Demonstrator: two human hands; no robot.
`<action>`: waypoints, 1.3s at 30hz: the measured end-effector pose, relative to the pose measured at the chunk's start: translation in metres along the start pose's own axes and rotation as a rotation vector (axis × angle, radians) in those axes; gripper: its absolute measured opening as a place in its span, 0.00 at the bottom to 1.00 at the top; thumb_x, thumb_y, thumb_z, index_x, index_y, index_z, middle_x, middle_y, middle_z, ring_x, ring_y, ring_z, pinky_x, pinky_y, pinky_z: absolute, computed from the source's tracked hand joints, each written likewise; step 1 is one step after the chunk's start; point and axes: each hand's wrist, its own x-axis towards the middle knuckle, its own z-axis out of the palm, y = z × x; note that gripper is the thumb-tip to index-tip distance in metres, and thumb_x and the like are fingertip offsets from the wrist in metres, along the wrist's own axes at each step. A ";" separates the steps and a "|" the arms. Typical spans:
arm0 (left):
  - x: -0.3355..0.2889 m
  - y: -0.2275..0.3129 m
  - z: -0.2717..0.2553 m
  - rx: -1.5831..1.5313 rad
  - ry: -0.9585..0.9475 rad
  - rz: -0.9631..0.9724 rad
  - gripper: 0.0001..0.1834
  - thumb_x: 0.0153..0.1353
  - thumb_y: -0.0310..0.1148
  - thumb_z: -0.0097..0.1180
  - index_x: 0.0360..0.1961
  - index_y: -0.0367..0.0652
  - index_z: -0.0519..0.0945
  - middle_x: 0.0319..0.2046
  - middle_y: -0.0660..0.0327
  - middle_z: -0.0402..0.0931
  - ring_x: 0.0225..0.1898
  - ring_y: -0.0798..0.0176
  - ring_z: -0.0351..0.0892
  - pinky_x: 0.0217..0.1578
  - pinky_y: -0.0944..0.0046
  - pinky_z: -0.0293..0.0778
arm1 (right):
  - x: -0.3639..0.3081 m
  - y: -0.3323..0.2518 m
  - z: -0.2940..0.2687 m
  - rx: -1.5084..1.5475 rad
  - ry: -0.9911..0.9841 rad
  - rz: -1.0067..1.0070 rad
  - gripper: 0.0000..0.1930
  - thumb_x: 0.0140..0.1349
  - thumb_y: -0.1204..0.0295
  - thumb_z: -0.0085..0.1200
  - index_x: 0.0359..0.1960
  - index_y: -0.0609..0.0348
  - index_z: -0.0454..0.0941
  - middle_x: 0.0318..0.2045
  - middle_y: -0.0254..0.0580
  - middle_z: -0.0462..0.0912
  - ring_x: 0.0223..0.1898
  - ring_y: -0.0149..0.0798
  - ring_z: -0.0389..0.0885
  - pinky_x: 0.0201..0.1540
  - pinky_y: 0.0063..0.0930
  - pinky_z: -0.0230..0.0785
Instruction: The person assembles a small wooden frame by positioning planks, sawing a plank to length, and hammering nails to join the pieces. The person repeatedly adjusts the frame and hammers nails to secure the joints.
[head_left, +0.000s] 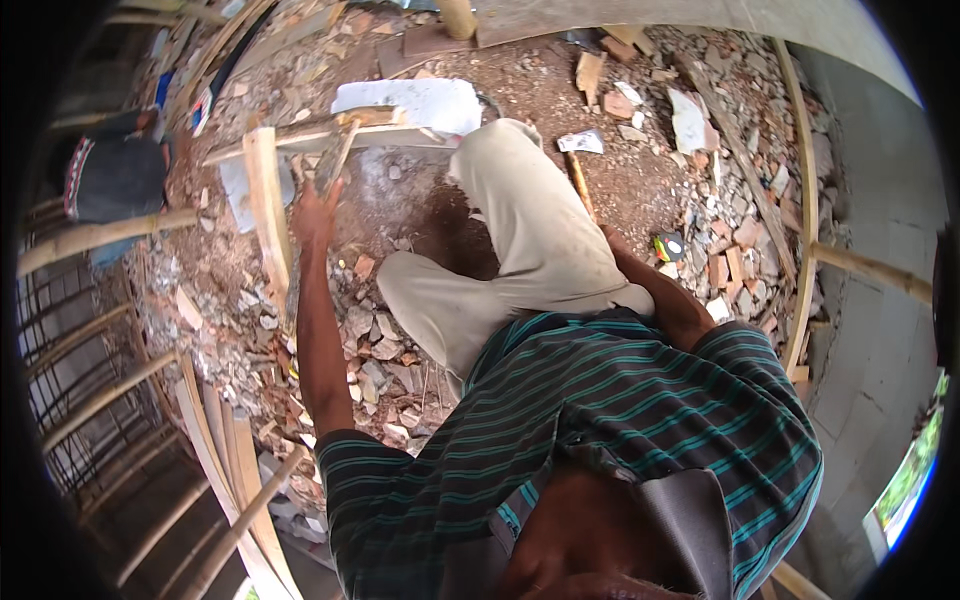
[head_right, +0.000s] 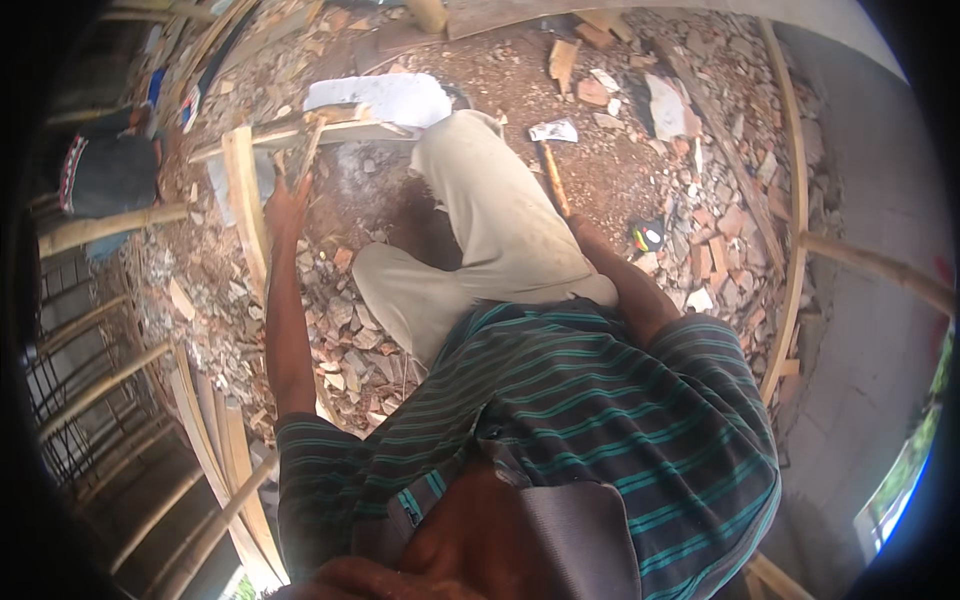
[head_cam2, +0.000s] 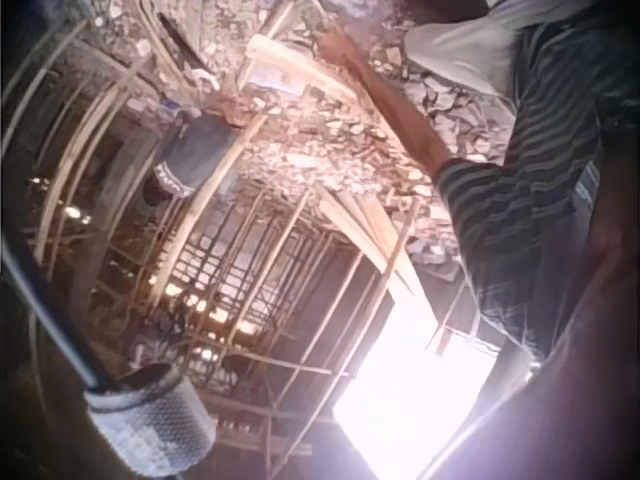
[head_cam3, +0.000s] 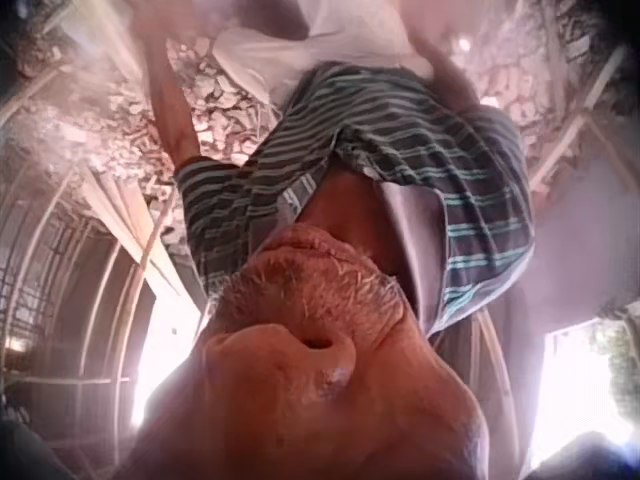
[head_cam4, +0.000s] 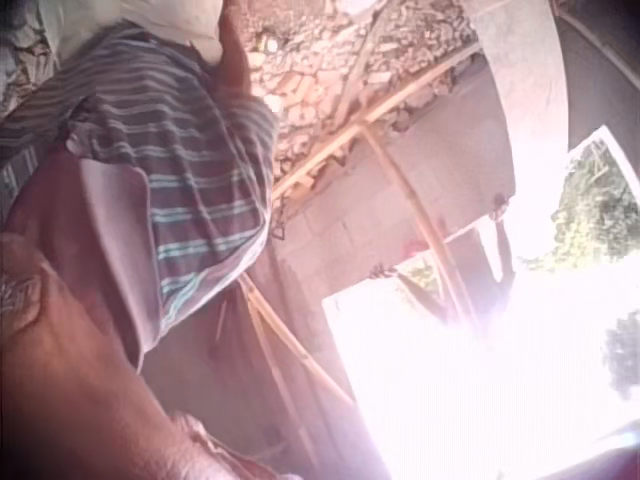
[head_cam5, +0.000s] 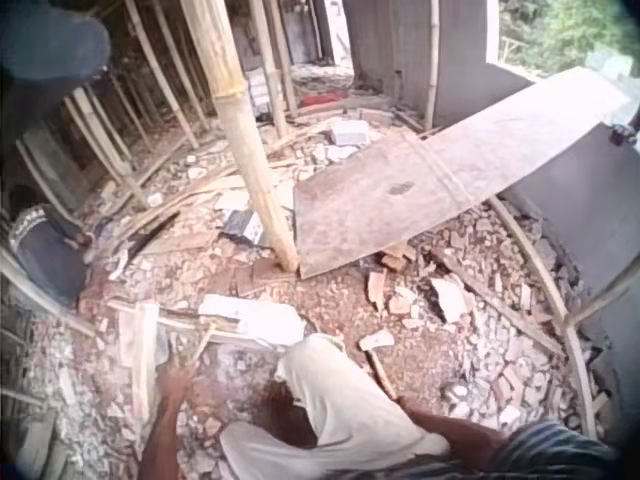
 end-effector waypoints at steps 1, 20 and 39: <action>0.002 0.002 -0.011 -0.048 -0.064 -0.054 0.39 0.58 0.61 0.57 0.57 0.37 0.74 0.42 0.36 0.80 0.43 0.33 0.80 0.45 0.41 0.75 | -0.003 -0.005 0.011 -0.099 -0.021 -0.026 0.17 0.61 0.65 0.52 0.41 0.68 0.83 0.32 0.47 0.86 0.36 0.44 0.85 0.39 0.43 0.76; -0.188 0.010 0.128 -0.832 0.299 -0.515 0.11 0.56 0.24 0.59 0.41 0.36 0.80 0.32 0.53 0.81 0.33 0.55 0.83 0.38 0.60 0.79 | 0.015 -0.025 0.031 -0.895 -0.030 -0.105 0.18 0.63 0.63 0.51 0.41 0.68 0.82 0.32 0.46 0.85 0.35 0.42 0.84 0.38 0.40 0.75; -0.091 0.021 0.185 -0.129 -0.393 -0.306 0.11 0.62 0.30 0.53 0.42 0.44 0.84 0.45 0.50 0.82 0.48 0.45 0.83 0.45 0.48 0.79 | 0.013 -0.034 0.035 -1.001 -0.076 -0.119 0.19 0.64 0.61 0.50 0.41 0.67 0.82 0.32 0.45 0.85 0.34 0.40 0.83 0.37 0.38 0.75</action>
